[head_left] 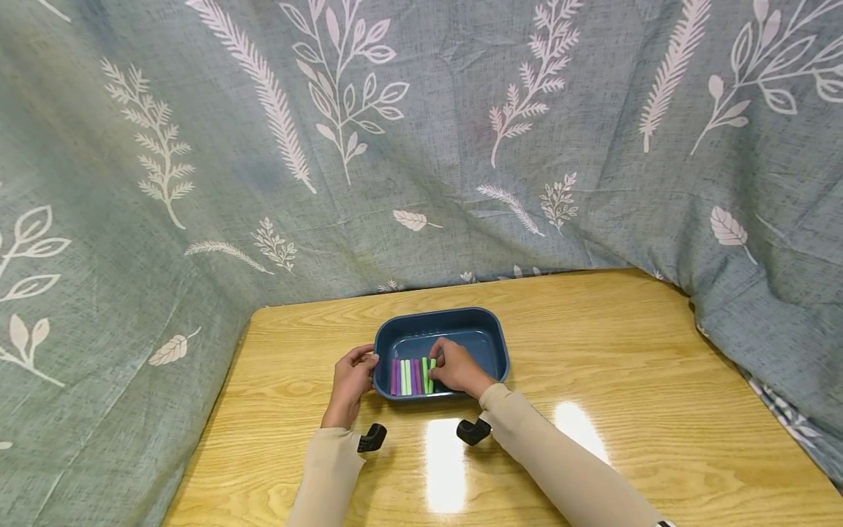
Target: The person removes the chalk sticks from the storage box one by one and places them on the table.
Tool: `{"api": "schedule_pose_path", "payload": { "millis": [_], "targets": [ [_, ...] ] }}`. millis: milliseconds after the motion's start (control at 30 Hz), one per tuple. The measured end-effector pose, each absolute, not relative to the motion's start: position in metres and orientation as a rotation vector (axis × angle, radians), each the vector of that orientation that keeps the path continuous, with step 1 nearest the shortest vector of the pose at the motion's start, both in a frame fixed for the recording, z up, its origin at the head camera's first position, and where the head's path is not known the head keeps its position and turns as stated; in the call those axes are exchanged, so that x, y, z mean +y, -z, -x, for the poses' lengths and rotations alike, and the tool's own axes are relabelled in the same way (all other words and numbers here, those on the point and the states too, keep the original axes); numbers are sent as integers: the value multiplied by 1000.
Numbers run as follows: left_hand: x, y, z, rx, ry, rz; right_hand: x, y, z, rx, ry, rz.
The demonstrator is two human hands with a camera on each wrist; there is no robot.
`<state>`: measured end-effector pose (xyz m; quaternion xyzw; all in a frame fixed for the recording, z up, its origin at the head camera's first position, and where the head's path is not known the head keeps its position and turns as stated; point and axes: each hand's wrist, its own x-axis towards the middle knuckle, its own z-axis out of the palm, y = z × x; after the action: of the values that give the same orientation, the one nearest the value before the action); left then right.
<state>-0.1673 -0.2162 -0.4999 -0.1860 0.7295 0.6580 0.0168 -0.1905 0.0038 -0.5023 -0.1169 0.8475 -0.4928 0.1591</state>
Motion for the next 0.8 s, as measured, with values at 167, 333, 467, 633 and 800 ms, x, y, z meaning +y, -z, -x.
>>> {"api": "schedule_pose_path", "payload": {
  "millis": [167,333,467,633,800],
  "targets": [
    [-217,499,167,2262,-2053,577,5,502,189,2390,1468,344],
    [-216,499,167,2260,-2054,583,6,502,188,2383,1565,325],
    [-217,498,167,2241,-2069,584,7,502,189,2397,1656,281],
    [-217,488,165,2224,-2055,566,10,501,189,2367,1787,199],
    [-216,490,165,2251,-2042,577,20,494,186,2322,1872,155]
  ]
}}
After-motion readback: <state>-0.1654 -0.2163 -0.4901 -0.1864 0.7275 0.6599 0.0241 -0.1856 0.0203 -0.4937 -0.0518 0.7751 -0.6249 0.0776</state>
